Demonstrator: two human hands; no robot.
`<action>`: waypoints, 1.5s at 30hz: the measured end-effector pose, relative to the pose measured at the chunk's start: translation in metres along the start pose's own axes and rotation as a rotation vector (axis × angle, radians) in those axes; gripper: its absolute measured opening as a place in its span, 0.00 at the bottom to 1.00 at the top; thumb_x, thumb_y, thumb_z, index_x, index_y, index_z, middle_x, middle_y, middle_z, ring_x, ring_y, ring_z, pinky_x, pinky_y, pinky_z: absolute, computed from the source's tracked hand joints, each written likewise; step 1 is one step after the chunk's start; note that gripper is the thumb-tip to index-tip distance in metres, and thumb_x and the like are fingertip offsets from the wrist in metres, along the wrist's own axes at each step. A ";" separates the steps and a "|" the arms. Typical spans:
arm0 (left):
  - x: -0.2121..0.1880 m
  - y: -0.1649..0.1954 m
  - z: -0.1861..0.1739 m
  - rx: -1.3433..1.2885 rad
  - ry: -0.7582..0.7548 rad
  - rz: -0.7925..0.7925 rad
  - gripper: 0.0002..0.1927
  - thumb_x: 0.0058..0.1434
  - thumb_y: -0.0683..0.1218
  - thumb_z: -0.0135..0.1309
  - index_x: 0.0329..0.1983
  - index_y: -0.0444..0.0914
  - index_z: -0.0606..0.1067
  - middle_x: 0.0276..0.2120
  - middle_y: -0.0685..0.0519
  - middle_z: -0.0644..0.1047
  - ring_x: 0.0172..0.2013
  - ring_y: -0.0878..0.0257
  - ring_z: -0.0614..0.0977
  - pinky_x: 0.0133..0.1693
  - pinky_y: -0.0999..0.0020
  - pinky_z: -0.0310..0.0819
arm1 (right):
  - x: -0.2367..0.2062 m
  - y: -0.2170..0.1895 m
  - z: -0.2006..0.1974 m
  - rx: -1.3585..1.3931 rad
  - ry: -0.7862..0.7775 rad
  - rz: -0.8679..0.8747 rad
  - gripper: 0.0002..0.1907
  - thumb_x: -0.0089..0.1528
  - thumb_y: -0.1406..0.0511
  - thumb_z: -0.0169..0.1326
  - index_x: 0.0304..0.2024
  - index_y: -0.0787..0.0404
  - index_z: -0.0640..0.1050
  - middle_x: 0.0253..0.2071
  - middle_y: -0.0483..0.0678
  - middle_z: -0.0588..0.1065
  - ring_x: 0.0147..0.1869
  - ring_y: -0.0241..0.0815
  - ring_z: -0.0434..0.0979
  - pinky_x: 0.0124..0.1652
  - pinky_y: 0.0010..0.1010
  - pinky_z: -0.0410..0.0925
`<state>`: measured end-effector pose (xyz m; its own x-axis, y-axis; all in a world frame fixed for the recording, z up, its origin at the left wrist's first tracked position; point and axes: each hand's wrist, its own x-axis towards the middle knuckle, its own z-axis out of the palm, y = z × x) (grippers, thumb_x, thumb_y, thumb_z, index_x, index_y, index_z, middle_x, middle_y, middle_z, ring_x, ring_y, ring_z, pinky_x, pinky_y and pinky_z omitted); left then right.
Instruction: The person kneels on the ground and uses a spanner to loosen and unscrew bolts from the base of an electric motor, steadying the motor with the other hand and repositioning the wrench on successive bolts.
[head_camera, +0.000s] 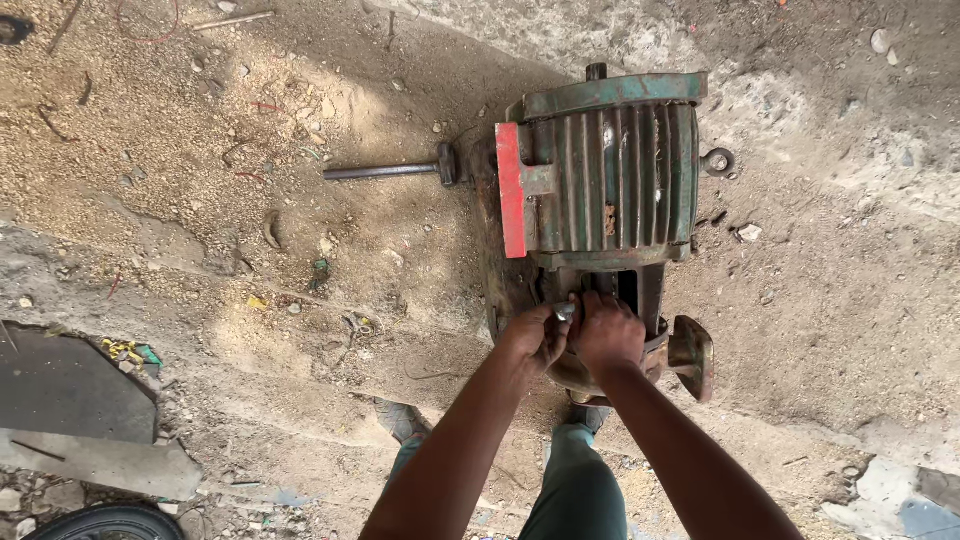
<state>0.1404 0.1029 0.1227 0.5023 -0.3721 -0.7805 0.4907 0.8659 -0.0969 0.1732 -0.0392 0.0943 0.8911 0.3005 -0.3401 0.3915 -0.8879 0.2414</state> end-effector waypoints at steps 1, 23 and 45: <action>-0.002 0.004 0.001 0.016 0.014 0.007 0.11 0.73 0.46 0.47 0.38 0.38 0.77 0.25 0.58 0.79 0.21 0.74 0.80 0.24 0.81 0.78 | 0.000 0.000 0.002 0.044 0.047 -0.018 0.14 0.67 0.55 0.44 0.44 0.52 0.77 0.28 0.48 0.78 0.28 0.41 0.81 0.22 0.34 0.72; 0.026 0.101 -0.102 1.607 0.069 0.306 0.19 0.73 0.52 0.39 0.48 0.44 0.81 0.34 0.44 0.81 0.32 0.53 0.80 0.42 0.52 0.77 | -0.002 -0.004 0.000 0.185 0.344 -0.075 0.17 0.68 0.56 0.48 0.28 0.55 0.77 0.26 0.49 0.79 0.27 0.44 0.81 0.22 0.35 0.72; 0.074 0.113 -0.110 1.873 0.115 0.051 0.39 0.72 0.69 0.37 0.43 0.30 0.82 0.35 0.41 0.82 0.43 0.50 0.85 0.58 0.50 0.72 | 0.003 -0.005 0.009 0.228 0.303 -0.076 0.16 0.66 0.57 0.49 0.28 0.57 0.76 0.27 0.51 0.79 0.31 0.49 0.81 0.27 0.41 0.73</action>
<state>0.1548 0.2098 -0.0140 0.5345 -0.2709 -0.8005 0.5603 -0.5955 0.5757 0.1715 -0.0370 0.0835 0.9023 0.4274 -0.0567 0.4284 -0.9036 0.0063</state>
